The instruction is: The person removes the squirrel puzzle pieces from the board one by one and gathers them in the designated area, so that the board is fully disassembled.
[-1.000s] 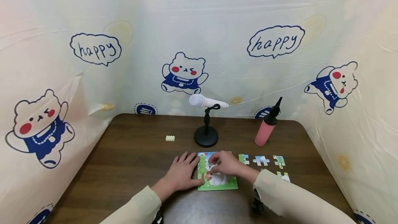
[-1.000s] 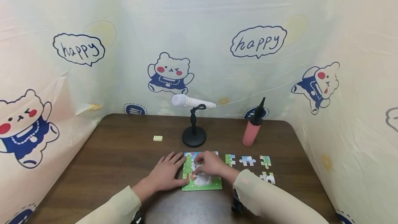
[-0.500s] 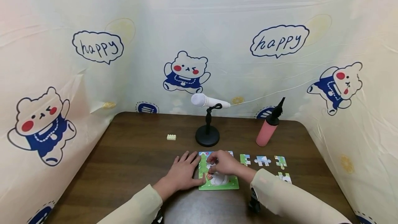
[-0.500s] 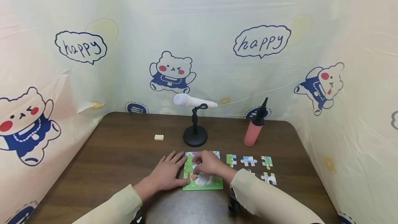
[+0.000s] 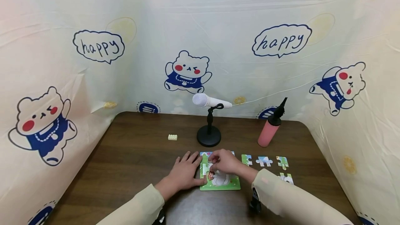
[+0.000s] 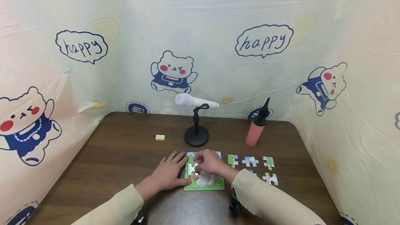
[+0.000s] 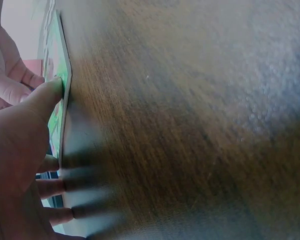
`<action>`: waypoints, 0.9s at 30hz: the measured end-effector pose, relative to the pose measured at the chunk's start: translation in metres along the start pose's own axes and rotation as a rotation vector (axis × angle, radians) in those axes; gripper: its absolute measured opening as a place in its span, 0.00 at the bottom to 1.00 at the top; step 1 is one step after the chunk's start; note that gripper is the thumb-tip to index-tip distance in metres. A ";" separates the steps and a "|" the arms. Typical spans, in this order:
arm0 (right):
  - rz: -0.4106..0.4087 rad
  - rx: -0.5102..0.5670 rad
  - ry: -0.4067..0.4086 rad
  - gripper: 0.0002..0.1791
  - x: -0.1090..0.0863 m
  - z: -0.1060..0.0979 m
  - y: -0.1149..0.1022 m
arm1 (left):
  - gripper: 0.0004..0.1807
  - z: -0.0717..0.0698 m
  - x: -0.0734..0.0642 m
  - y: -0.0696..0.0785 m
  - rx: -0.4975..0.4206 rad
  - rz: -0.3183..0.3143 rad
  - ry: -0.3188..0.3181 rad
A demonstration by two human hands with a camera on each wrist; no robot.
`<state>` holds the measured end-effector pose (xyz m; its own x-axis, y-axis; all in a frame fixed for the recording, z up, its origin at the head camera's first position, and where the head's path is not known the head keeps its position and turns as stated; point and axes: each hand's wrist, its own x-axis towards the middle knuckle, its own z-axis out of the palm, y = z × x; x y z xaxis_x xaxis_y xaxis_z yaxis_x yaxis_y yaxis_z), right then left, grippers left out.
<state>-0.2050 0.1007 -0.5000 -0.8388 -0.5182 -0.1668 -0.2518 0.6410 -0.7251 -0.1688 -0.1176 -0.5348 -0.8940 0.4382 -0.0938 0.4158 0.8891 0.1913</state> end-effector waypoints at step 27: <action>0.012 0.044 -0.016 0.06 0.001 -0.001 0.006 | 0.52 0.001 0.000 0.001 -0.006 -0.013 -0.024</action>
<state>-0.2080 0.1039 -0.5037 -0.8339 -0.5195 -0.1864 -0.2196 0.6221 -0.7516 -0.1685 -0.1169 -0.5352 -0.8948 0.4300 -0.1201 0.4033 0.8938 0.1960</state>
